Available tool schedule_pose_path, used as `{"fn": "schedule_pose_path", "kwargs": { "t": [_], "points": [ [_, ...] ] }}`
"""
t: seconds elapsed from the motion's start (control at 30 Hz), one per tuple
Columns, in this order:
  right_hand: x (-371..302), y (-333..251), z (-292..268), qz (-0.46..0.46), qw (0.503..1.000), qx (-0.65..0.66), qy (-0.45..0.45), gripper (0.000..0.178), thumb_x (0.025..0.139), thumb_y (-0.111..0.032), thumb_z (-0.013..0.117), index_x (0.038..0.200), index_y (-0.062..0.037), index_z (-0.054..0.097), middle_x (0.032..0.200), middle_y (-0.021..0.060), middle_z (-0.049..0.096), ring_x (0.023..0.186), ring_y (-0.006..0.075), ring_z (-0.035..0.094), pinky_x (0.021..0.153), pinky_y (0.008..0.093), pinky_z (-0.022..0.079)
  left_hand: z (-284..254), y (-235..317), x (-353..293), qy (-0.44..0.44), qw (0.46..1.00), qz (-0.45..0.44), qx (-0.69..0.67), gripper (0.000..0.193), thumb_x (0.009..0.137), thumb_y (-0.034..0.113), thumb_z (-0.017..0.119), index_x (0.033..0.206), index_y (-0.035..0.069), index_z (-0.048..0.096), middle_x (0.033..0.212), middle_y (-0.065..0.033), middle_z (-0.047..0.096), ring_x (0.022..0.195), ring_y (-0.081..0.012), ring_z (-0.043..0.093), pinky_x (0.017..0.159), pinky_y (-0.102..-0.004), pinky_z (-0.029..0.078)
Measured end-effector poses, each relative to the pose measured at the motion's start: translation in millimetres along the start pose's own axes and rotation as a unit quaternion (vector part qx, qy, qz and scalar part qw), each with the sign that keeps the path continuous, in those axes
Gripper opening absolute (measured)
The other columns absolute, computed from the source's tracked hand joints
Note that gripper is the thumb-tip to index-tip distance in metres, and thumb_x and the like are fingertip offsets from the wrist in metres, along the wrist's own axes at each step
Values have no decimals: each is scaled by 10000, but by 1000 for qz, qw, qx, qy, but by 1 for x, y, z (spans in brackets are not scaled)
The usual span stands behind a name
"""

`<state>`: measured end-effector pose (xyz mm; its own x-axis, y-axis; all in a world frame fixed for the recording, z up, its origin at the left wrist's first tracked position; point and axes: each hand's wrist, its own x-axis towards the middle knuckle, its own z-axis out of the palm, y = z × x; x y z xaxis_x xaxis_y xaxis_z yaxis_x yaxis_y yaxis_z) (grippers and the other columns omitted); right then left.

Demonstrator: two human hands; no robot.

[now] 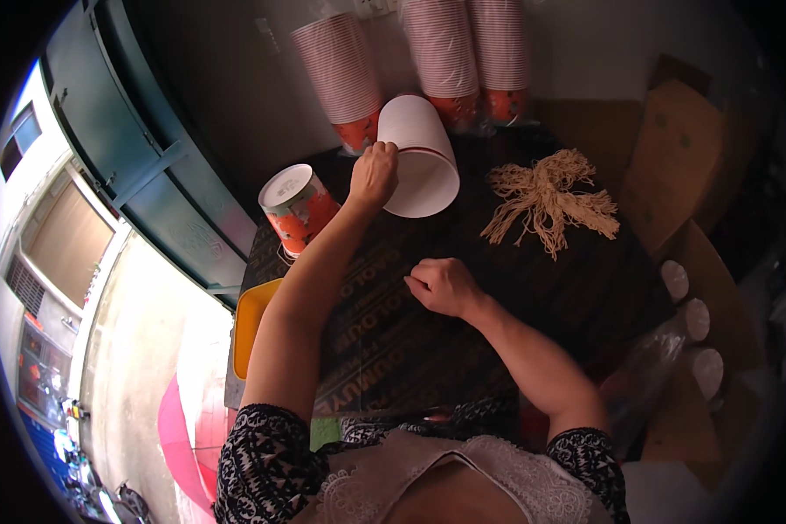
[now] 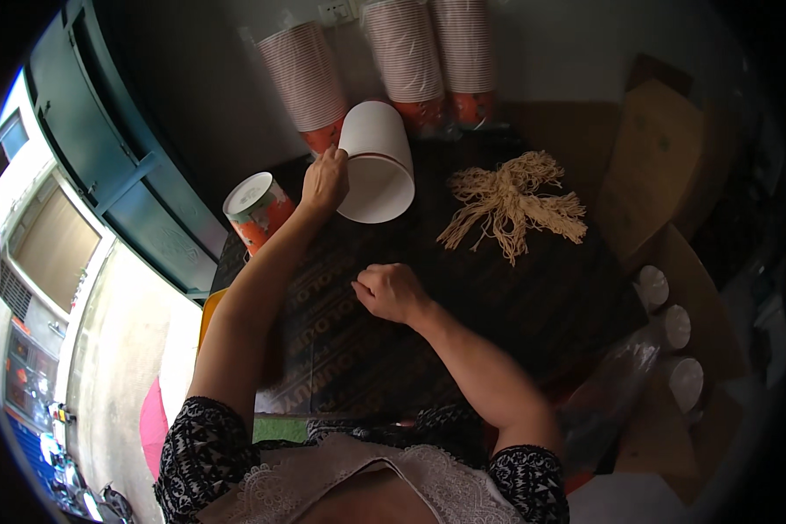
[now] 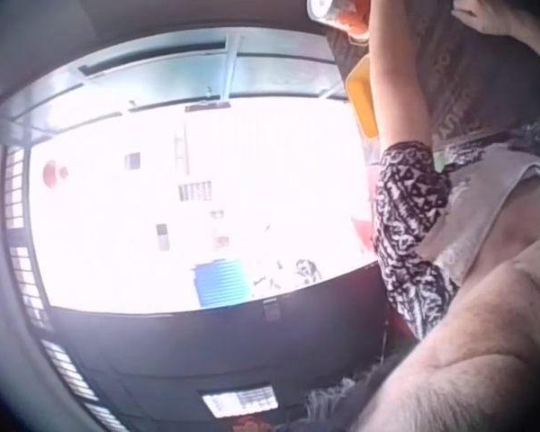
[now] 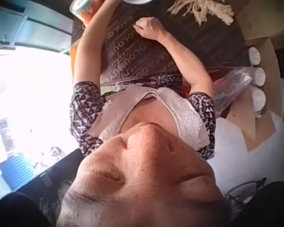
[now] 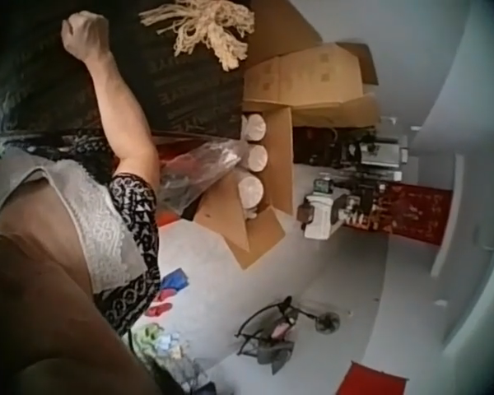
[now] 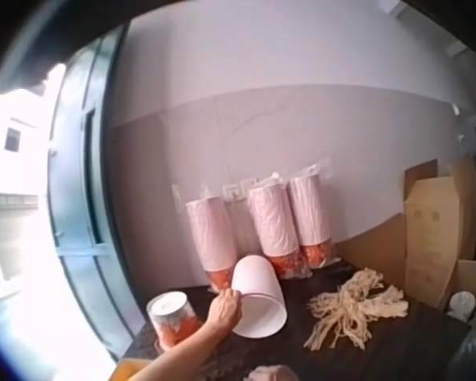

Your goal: Attaching strings/handles to decorative paper buckets for assembly.

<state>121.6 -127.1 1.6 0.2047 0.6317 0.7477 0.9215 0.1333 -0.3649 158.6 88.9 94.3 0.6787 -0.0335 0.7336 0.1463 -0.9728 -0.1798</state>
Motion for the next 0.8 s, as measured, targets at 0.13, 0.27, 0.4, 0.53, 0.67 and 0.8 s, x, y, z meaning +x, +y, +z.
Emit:
{"fn": "schedule_pose_path", "kwargs": {
  "t": [0.13, 0.27, 0.4, 0.53, 0.67, 0.8],
  "points": [
    [0, 2, 0, -2, 1000, 8, 5, 210, 796, -120, 659, 626, -34, 570, 657, 128, 607, 611, 314, 616, 547, 397, 507, -16, 7, -7, -84, 996, -23, -15, 162, 807, 23, 496, 968, 9, 479, 883, -236, 599, 761, -413, 637, 653, -494, 517],
    [0, 4, 0, -1, 1000, 2, 12, 221, 796, -127, 658, 621, -35, 560, 649, 128, 597, 607, 319, 610, 542, 404, 501, -26, 13, -23, -91, 989, -57, -99, 262, 829, 23, 467, 1085, 24, 412, 918, -294, 615, 767, -471, 619, 656, -532, 496],
    [1, 1, -3, -19, 999, 20, 46, 226, 782, -85, 666, 610, -36, 526, 617, 123, 567, 581, 323, 592, 511, 397, 480, -47, 13, -39, -2, 946, -203, -254, 318, 839, 14, 444, 1153, -3, 493, 868, -313, 627, 808, -463, 628, 719, -501, 505],
    [10, -22, -15, -68, 994, 11, 91, 174, 764, -43, 671, 652, -44, 538, 644, 101, 551, 591, 293, 581, 510, 369, 469, -63, -2, -64, 62, 872, -282, -396, 292, 851, 11, 474, 1117, -45, 579, 925, -235, 671, 862, -306, 674, 760, -364, 523],
    [17, -44, -28, -137, 969, -91, 183, 202, 737, -3, 674, 930, -41, 625, 869, 76, 548, 814, 264, 556, 698, 365, 458, -86, -9, -83, 76, 852, -284, -434, 298, 857, -1, 497, 1134, -72, 582, 966, -128, 679, 883, -178, 647, 799, -285, 500],
    [16, -46, -25, -107, 975, -127, 150, 382, 708, -12, 686, 1078, -48, 601, 1034, 83, 543, 973, 285, 522, 851, 405, 414, -115, 3, -93, 69, 851, -323, -409, 282, 841, 16, 515, 1094, -63, 614, 937, -157, 690, 857, -200, 665, 789, -301, 510]
  ]
}}
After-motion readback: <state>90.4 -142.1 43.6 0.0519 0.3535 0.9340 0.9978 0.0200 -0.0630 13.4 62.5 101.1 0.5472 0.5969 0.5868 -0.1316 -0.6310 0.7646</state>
